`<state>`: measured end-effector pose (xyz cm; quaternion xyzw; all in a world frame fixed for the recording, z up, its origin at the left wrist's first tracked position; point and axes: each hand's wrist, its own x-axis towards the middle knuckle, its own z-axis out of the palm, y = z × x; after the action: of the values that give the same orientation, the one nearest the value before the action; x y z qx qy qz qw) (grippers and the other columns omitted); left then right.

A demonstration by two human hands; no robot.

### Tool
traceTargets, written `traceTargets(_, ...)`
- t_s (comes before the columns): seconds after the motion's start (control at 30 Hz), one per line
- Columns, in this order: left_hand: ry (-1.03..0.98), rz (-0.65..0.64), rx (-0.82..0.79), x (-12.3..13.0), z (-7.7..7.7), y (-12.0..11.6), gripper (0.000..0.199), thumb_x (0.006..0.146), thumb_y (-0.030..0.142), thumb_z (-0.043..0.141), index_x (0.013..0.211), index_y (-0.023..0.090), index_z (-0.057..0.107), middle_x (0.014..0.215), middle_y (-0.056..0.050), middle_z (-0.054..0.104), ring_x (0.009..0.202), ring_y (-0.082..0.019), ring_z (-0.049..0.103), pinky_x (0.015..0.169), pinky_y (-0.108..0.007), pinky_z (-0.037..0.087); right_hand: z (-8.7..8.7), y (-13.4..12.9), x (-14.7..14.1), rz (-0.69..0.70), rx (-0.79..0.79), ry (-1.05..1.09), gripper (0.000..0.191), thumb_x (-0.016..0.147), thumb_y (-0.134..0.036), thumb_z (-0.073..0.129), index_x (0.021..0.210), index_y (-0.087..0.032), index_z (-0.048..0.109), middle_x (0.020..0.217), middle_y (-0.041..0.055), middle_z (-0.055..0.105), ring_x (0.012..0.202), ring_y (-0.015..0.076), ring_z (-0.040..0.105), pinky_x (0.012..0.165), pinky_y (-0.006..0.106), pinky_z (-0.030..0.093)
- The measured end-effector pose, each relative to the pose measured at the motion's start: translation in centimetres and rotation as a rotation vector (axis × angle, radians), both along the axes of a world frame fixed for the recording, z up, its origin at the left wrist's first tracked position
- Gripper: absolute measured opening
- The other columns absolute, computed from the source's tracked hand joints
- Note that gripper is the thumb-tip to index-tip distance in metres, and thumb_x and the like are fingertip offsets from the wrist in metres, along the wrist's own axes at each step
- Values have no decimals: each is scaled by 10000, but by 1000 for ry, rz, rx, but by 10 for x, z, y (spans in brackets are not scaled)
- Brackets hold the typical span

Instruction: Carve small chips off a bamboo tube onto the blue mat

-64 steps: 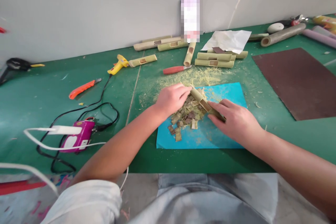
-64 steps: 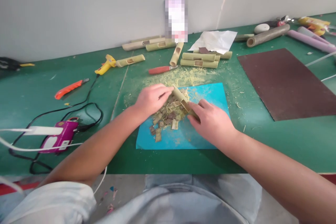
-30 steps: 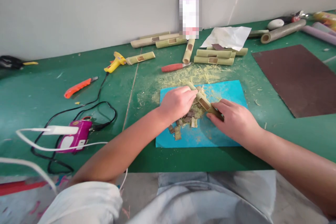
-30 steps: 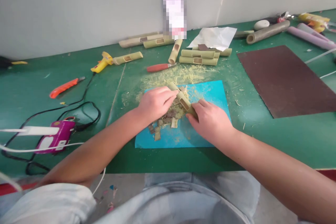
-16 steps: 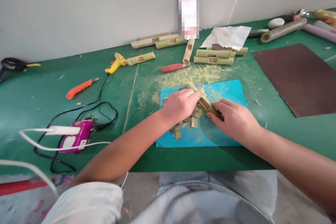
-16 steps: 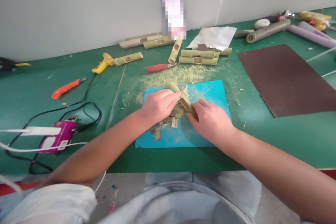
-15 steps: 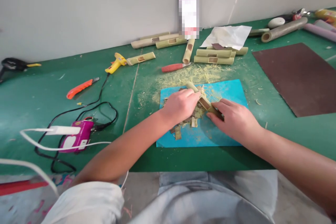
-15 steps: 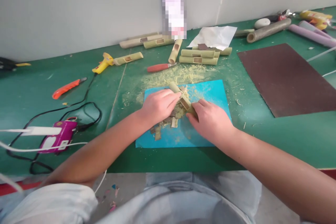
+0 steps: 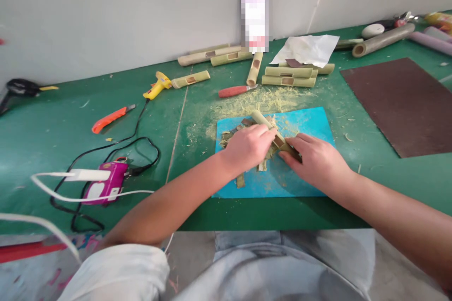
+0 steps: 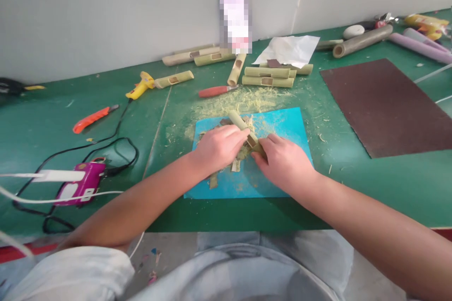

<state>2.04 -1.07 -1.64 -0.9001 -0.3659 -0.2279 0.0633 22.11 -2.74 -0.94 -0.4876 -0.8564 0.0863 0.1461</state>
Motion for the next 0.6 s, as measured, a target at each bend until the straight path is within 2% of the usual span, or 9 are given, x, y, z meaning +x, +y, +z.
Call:
traceTargets(0.1,-9,-34,-58,0,0,0,304,1016,233,378,1054,133,663,783,-57,664,767,-158,661,668,-257,532,-1,0,0,9,11,15,257,908,-361,510,782,-173,631,716,28,552,607,130,481,564,278,308)
traceTargets(0.2,-33,16,-24,0,-1,0,309,1015,229,376,1042,128,667,795,-67,669,788,-169,664,672,-267,535,-1,0,0,1,4,16,261,907,-359,512,762,-174,624,711,28,553,603,130,479,560,280,303)
traceTargets(0.33,-32,-47,-81,-1,-1,0,311,1016,243,378,1011,142,672,769,-51,661,751,-155,655,659,-256,527,-1,0,-1,2,4,18,247,902,-356,523,781,-169,632,719,28,559,602,129,477,561,279,306)
traceTargets(0.43,-57,6,-26,-2,-1,1,296,1010,230,397,1007,129,676,775,-58,666,763,-166,662,657,-263,525,-1,0,-1,-8,3,1,251,899,-356,536,768,-164,631,711,26,553,597,128,473,561,282,305)
traceTargets(0.6,-12,-25,-19,-1,-1,0,288,1011,217,392,1057,120,659,766,-54,656,764,-169,665,660,-267,523,1,1,0,-12,-20,0,252,907,-362,530,796,-166,642,725,28,565,612,132,492,572,281,313)
